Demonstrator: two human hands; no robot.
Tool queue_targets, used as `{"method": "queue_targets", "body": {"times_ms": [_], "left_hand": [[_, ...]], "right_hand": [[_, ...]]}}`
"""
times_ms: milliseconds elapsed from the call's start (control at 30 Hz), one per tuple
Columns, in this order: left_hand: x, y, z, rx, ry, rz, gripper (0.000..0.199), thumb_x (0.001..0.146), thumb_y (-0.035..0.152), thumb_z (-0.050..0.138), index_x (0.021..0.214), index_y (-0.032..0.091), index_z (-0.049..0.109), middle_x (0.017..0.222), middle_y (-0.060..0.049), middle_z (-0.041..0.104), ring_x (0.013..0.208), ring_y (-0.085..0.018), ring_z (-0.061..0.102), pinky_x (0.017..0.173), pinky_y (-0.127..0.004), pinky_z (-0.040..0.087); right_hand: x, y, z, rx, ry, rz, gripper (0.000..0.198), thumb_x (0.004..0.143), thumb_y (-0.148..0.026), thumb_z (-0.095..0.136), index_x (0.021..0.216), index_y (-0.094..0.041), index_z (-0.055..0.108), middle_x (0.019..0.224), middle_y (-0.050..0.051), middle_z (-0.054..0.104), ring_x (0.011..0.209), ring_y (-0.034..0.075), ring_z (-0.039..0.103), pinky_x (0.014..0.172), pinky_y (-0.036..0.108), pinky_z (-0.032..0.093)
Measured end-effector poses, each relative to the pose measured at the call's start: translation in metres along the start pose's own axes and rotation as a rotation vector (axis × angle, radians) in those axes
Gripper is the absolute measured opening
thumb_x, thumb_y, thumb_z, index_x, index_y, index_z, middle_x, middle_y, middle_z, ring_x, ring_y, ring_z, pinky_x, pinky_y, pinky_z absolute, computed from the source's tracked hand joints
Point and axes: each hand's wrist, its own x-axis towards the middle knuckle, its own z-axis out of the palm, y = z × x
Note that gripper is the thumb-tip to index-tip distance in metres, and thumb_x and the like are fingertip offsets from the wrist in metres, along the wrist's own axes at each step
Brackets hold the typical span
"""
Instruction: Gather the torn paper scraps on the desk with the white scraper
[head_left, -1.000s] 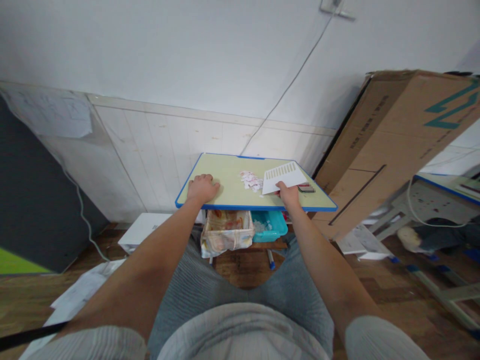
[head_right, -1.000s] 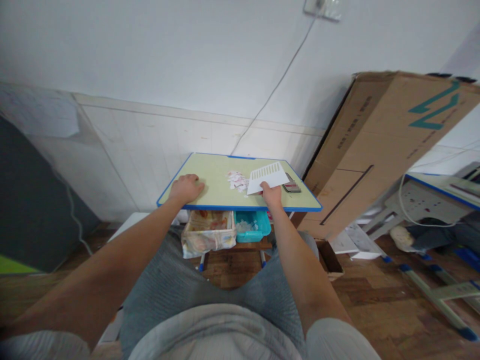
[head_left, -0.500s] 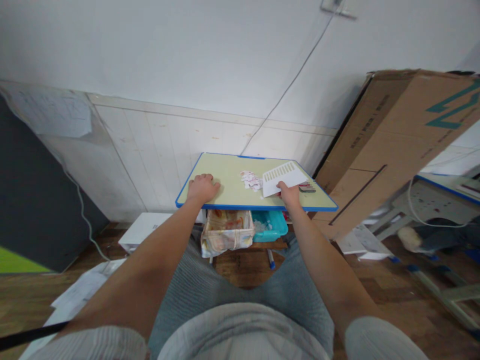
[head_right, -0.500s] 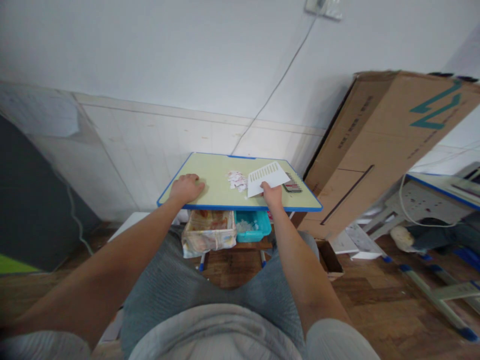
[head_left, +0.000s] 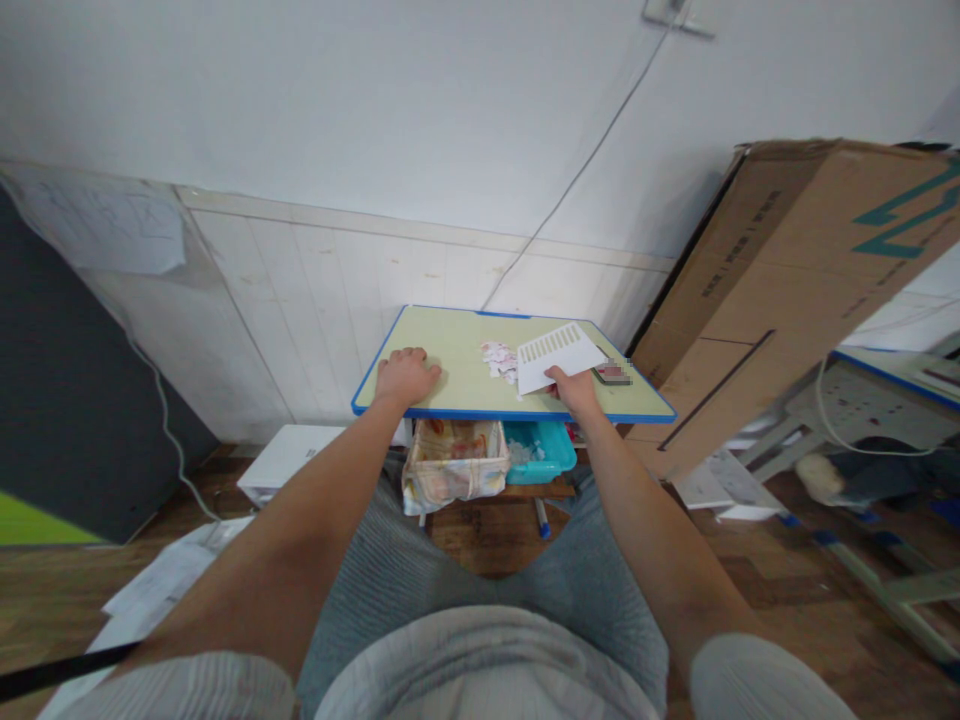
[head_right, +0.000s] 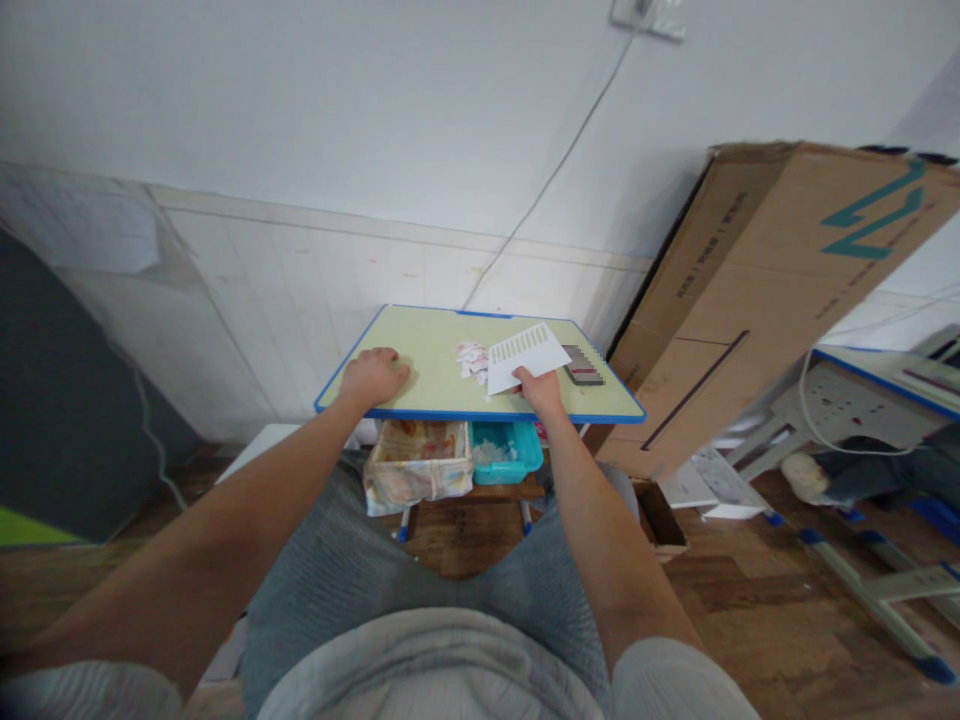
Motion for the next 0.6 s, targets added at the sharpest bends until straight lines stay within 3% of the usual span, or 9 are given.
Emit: {"method": "queue_targets", "body": {"times_ms": [600], "left_hand": [[0.002,-0.0019,0.0027,0.003,0.0,-0.001,0.059,0.111,0.047,0.049,0.152,0.014,0.076,0.166,-0.024,0.073,0.155,-0.041,0.065,0.124,-0.053,0.053]], "right_hand": [[0.0008,0.0017,-0.0043,0.01,-0.121,-0.003,0.022,0.064,-0.033,0.075,0.084,-0.025,0.068,0.066,0.002,0.073,0.052,0.02,0.059,0.047,0.031,0.048]]}}
